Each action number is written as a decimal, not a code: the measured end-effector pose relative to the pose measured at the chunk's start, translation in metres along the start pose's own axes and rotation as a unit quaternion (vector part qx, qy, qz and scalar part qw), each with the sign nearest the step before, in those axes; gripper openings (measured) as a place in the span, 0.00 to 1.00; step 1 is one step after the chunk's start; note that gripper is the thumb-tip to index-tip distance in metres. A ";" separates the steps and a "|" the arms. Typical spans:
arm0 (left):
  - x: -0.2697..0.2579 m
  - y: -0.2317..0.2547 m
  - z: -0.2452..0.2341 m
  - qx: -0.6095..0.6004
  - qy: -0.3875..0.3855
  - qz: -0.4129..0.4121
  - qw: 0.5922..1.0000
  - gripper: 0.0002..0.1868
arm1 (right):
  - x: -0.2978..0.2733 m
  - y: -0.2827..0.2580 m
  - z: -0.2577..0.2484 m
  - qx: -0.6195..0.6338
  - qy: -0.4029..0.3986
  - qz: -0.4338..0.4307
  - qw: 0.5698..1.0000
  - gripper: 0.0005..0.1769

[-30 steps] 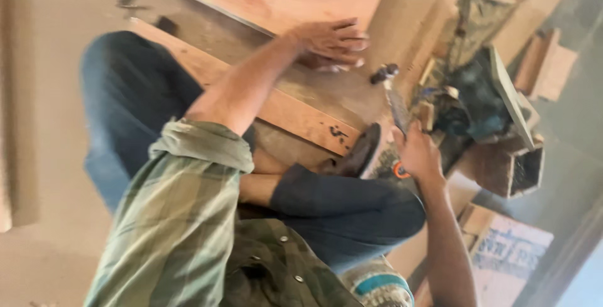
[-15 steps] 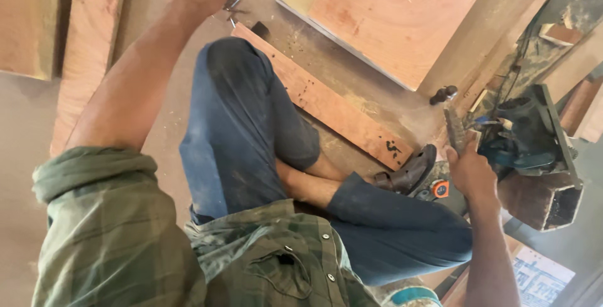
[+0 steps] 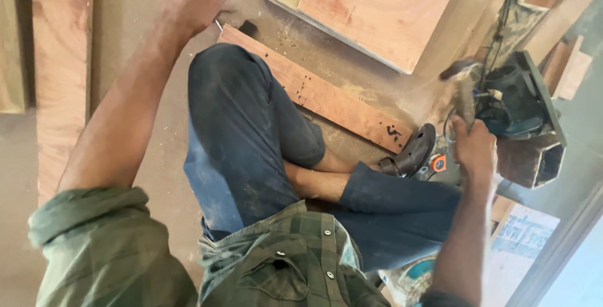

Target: The person hammers nails into several wood planks and assembles them by hand while sitting on the floor.

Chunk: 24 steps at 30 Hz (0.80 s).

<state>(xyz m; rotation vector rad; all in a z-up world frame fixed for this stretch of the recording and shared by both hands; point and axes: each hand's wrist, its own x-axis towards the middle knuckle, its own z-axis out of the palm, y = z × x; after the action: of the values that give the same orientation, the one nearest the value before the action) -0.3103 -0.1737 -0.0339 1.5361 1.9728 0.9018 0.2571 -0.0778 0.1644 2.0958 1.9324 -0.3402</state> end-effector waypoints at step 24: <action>0.071 0.047 0.100 -0.197 -0.039 0.311 0.929 0.05 | -0.117 -0.198 0.010 0.468 -0.079 -0.104 0.874 0.13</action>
<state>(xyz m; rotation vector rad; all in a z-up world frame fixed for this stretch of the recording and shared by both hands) -0.2264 -0.0777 -0.0639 1.9271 1.1407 1.3556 0.0498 -0.1756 0.1879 2.1953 2.1108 -1.7316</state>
